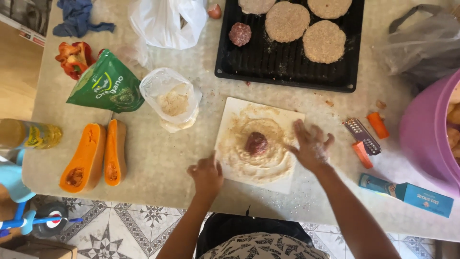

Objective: Forming burger patties from ground meat by flouring and pressing them on a board, then placing them on a grill pan.

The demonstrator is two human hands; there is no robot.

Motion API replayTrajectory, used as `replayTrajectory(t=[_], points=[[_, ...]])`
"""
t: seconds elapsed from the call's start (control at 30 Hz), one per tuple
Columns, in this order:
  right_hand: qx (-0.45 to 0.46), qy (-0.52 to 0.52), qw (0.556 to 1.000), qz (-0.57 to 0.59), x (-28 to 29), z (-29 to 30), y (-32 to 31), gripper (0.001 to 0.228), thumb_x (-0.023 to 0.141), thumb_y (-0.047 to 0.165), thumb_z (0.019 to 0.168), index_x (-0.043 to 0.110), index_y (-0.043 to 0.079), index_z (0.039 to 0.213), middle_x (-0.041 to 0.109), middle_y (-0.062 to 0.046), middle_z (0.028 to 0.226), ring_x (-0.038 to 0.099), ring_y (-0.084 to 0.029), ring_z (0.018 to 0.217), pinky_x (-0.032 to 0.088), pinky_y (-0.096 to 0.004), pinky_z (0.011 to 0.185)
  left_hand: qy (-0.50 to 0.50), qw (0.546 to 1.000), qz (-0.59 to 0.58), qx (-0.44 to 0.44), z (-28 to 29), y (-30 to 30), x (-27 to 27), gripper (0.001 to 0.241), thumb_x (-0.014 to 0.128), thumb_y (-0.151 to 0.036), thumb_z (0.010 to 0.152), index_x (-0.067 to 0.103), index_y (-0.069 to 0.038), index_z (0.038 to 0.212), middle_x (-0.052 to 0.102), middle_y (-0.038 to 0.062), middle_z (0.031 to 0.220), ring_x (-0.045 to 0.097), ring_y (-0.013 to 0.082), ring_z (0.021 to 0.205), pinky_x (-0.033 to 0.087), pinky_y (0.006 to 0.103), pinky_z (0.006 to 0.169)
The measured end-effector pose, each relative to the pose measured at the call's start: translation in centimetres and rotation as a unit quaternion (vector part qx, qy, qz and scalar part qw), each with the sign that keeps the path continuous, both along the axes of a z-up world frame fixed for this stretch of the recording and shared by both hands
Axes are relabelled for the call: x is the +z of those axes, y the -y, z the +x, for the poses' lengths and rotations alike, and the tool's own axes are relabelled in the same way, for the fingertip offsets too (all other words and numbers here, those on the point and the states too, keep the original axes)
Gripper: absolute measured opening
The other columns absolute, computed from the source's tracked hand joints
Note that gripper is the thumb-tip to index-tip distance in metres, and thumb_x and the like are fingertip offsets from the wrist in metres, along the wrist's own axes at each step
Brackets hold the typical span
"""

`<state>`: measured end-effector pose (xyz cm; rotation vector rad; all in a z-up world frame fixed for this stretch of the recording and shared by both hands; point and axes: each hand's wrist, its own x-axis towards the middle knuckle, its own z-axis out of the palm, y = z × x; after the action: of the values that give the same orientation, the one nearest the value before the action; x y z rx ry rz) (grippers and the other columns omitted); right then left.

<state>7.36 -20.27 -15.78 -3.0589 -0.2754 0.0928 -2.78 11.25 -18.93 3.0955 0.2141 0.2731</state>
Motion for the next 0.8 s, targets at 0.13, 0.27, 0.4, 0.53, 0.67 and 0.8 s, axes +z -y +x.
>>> replayTrajectory(t=[0.13, 0.27, 0.4, 0.53, 0.67, 0.8], points=[[0.012, -0.054, 0.997, -0.047, -0.3, 3.0, 1.5, 0.068, 0.043, 0.059, 0.088, 0.026, 0.035, 0.15, 0.034, 0.016, 0.15, 0.032, -0.033, 0.135, 0.018, -0.067, 0.098, -0.156, 0.982, -0.103, 0.006, 2.5, -1.5, 6.7, 0.046, 0.05, -0.046, 0.088, 0.05, -0.033, 0.133, 0.066, 0.004, 0.103, 0.06, 0.0229, 0.103, 0.037, 0.0558, 0.09], [-0.003, -0.022, 0.997, 0.08, -1.6, 2.8, 1.4, 0.051, 0.051, 0.045, 0.09, 0.043, 0.029, 0.138, 0.047, 0.006, 0.138, 0.043, -0.027, 0.125, 0.032, -0.052, 0.094, 0.096, 0.971, -0.194, -0.101, 12.1, -7.4, 13.7, 0.03, 0.054, -0.003, 0.086, 0.062, 0.004, 0.114, 0.064, 0.025, 0.102, 0.063, 0.0367, 0.097, 0.048, 0.0452, 0.087], [-0.003, 0.098, 0.955, 0.28, 0.0, -0.6, 0.9, 0.027, 0.064, 0.025, 0.089, 0.067, 0.019, 0.115, 0.066, -0.007, 0.116, 0.063, -0.028, 0.106, 0.053, -0.039, 0.085, -0.166, 0.985, -0.029, 0.048, 24.1, -12.6, 7.2, 0.022, 0.053, -0.015, 0.08, 0.073, -0.008, 0.087, 0.068, 0.015, 0.076, 0.07, 0.0362, 0.078, 0.056, 0.0498, 0.06], [-0.095, 0.039, 0.921, 0.375, 5.3, -4.4, 0.7, 0.025, 0.069, 0.021, 0.088, 0.069, 0.014, 0.112, 0.065, -0.007, 0.116, 0.064, -0.027, 0.102, 0.055, -0.03, 0.08, -0.242, 0.97, -0.025, 0.014, 26.9, -13.3, 5.3, 0.028, 0.05, -0.014, 0.078, 0.073, -0.006, 0.092, 0.068, 0.018, 0.08, 0.07, 0.0386, 0.08, 0.055, 0.0529, 0.063], [-0.173, -0.011, 0.886, 0.43, 9.3, -6.5, 0.6, 0.026, 0.062, 0.019, 0.092, 0.067, 0.006, 0.114, 0.063, -0.014, 0.119, 0.06, -0.032, 0.11, 0.051, -0.038, 0.09, -0.352, 0.931, -0.028, 0.086, 28.4, -14.6, -0.7, 0.045, 0.058, -0.023, 0.08, 0.062, 0.001, 0.118, 0.061, 0.022, 0.117, 0.057, 0.039, 0.113, 0.048, 0.0542, 0.089], [-0.231, -0.056, 0.841, 0.486, 9.9, -8.3, 1.0, 0.028, 0.061, 0.015, 0.091, 0.065, 0.003, 0.116, 0.061, -0.018, 0.121, 0.057, -0.035, 0.116, 0.047, -0.043, 0.096, -0.323, 0.944, -0.046, 0.052, 28.2, -13.9, -3.3, 0.05, 0.041, -0.03, 0.09, 0.062, 0.003, 0.12, 0.059, 0.025, 0.121, 0.052, 0.0409, 0.121, 0.038, 0.0612, 0.097]])
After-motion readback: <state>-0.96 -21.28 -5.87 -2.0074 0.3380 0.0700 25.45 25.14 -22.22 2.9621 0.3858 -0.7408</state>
